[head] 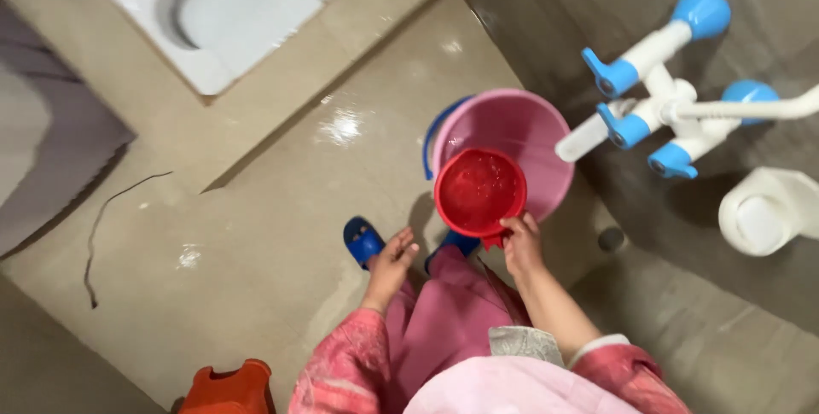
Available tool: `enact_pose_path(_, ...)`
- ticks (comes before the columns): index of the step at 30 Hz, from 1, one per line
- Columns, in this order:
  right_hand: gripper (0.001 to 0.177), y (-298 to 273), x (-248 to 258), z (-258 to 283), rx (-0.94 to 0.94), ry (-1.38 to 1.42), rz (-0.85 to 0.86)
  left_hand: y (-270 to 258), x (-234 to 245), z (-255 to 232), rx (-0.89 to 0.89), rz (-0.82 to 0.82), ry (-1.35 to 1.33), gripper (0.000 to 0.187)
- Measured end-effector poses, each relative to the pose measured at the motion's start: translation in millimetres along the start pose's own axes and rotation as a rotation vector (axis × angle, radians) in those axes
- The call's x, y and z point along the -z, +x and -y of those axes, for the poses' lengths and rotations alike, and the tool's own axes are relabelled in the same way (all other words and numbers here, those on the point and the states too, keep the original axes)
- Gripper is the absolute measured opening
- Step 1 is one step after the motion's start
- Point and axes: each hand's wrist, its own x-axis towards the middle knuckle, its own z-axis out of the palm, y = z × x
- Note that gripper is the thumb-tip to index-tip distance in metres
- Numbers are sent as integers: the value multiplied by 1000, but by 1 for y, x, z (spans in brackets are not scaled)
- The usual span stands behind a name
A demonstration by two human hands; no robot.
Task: The person scoops water from a pink bucket into a red cup and pours it into a top-loading washing machine containing clothes. They repeat this several times, then use a handheld shower head to spray water directly into the washer over the clothes.
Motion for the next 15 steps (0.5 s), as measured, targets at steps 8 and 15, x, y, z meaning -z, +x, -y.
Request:
enact_pose_path(8, 22, -166, -130, 75, 92, -422, 302, -106, 77, -88, -196, -115, -522, 36)
enact_pose_path(15, 18, -354, -253, 77, 151, -517, 594, -216, 196, -114, -313, -296, -755, 16)
